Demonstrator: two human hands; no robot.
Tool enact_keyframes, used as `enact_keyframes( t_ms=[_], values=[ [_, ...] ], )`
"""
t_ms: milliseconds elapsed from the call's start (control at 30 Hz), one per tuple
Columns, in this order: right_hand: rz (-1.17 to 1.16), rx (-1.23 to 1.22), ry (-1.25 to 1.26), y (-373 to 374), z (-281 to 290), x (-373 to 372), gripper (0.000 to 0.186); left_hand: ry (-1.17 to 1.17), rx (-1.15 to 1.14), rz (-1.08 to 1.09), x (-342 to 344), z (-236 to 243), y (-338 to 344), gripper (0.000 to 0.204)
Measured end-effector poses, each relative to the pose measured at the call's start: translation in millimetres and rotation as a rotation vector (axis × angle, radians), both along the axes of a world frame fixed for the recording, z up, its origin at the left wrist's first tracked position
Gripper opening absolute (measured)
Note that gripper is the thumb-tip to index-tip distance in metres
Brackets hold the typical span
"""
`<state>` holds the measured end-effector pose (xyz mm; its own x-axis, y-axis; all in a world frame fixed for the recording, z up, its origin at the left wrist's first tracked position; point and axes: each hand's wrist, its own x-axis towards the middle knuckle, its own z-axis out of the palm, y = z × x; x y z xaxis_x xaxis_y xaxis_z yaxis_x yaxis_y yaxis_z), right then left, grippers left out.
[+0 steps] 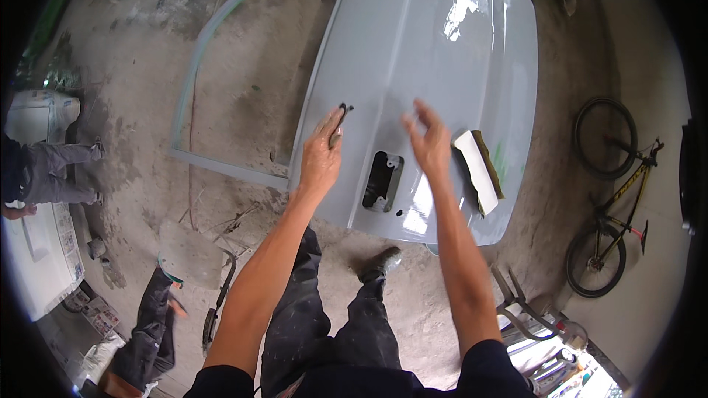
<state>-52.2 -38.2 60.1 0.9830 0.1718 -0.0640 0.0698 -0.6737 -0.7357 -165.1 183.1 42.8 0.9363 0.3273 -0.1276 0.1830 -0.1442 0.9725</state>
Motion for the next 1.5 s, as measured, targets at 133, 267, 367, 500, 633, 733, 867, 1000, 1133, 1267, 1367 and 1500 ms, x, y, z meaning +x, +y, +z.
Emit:
enact_keyframes(
  t_ms=[133, 267, 367, 500, 633, 733, 867, 1000, 1133, 1267, 1367, 1500],
  values=[
    [0.005, -0.266, -0.209, -20, -43, 117, 0.069, -0.062, 0.852, -0.462, -16, -32, -11, 0.065],
    [-0.022, -0.470, -0.180, -36, -78, 181, 0.079, 0.001, 0.779, -0.529, -58, -49, -22, 0.077],
    [-0.033, -0.557, -0.173, -41, -89, 184, 0.087, 0.036, 0.759, -0.472, -51, -57, -25, 0.076],
    [-0.047, -0.613, -0.120, -40, -84, 181, 0.093, -0.041, 0.867, -0.453, 4, -55, -24, 0.073],
    [-0.038, -0.649, -0.065, -35, -73, 187, 0.092, -0.020, 0.832, -0.440, 72, -58, -21, 0.068],
    [-0.035, -0.663, -0.058, -33, -70, 189, 0.093, -0.067, 0.827, -0.448, 126, -68, -14, 0.064],
    [-0.051, -0.638, -0.041, -33, -72, 188, 0.093, -0.123, 0.863, -0.434, 223, -67, -9, 0.060],
    [-0.055, -0.599, -0.090, -36, -76, 186, 0.094, -0.251, 0.931, -0.329, 371, -82, -5, 0.061],
    [-0.059, -0.597, -0.115, -36, -81, 187, 0.094, -0.294, 1.072, -0.321, 383, -109, -8, 0.069],
    [-0.049, -0.555, -0.106, -35, -80, 186, 0.094, -0.171, 1.025, -0.420, 176, -73, -25, 0.075],
    [-0.045, -0.603, -0.089, -35, -76, 185, 0.095, 0.262, 0.895, -0.690, 24, -20, -39, 0.084],
    [-0.049, -0.606, -0.069, -35, -72, 186, 0.094, 0.508, 0.938, -0.907, 41, -9, -33, 0.083]
  ],
)
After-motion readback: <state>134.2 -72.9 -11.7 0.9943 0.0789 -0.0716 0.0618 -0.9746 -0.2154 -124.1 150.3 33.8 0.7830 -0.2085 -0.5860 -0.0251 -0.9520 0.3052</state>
